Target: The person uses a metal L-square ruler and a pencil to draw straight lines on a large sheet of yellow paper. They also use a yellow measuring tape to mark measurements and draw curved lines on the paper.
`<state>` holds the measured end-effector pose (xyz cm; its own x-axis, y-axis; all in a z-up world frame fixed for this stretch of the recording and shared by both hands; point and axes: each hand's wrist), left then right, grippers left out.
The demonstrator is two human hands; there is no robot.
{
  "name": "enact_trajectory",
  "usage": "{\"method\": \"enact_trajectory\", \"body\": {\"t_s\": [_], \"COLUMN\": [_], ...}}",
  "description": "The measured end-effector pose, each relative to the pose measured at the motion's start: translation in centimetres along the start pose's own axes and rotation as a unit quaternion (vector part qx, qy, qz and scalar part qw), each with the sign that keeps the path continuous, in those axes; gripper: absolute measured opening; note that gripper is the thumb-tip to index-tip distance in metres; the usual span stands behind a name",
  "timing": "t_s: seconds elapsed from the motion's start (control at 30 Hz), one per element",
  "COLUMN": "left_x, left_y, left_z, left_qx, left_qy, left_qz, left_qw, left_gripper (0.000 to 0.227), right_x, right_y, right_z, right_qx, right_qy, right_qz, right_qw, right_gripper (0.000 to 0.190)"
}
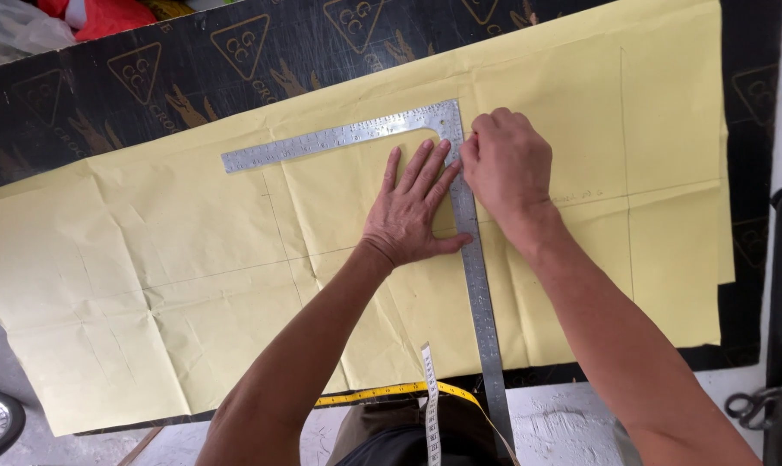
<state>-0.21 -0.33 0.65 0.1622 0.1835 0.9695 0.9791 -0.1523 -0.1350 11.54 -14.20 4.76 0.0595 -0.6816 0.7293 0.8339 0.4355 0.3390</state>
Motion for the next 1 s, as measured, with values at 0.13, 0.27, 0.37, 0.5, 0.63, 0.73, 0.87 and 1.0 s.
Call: {"method": "enact_trajectory", "body": {"t_s": [0.13, 0.27, 0.37, 0.5, 0.63, 0.73, 0.87, 1.0], "left_x": [0.1, -0.3, -0.4, 3.2, 0.9, -0.2, -1.5, -0.6], "left_y": [0.0, 0.2, -0.7, -1.6, -4.1, -10.0, -22.3, -33.0], "left_z": [0.2, -0.1, 0.8, 0.1, -1.1, -0.6, 4.3, 7.1], "left_qx": [-0.003, -0.005, -0.030, -0.026, 0.015, 0.039, 0.013, 0.143], "left_qy": [-0.005, 0.007, -0.045, 0.031, 0.037, -0.097, -0.200, -0.153], "left_qz": [0.003, -0.010, -0.087, 0.041, -0.001, -0.074, -0.238, -0.263], "left_qw": [1.000, 1.000, 0.995, 0.998, 0.999, 0.992, 0.950, 0.942], "left_gripper": [0.113, 0.112, 0.111, 0.111, 0.095, 0.080, 0.060, 0.053], "right_x": [5.6, 10.2, 10.6, 10.4, 7.3, 5.9, 8.6, 10.4], "right_y": [-2.5, -17.1, -30.3, -35.6, -40.7, -44.6, -41.1, -41.7], "right_z": [1.5, 1.3, 3.7, 11.3, 11.7, 10.9, 14.0, 12.1], "right_qx": [0.093, -0.061, -0.328, -0.513, -0.592, -0.509, -0.538, -0.462], "right_qy": [-0.121, 0.015, -0.039, -0.127, -0.178, -0.157, -0.084, -0.111], "right_qz": [-0.044, 0.019, 0.160, 0.245, 0.271, 0.082, 0.072, 0.076], "right_qw": [0.987, 0.998, 0.930, 0.813, 0.738, 0.843, 0.836, 0.876], "right_gripper": [0.012, 0.017, 0.021, 0.061, 0.064, 0.032, 0.031, 0.028]}}
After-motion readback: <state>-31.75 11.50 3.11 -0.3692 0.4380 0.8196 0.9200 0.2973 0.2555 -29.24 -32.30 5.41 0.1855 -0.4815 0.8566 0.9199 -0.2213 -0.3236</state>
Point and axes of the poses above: each hand's wrist, its own y-axis towards the middle knuckle, its own x-axis out of the back of the hand, z = x × y, and after that the axes turned 1 degree about -y, right-handed
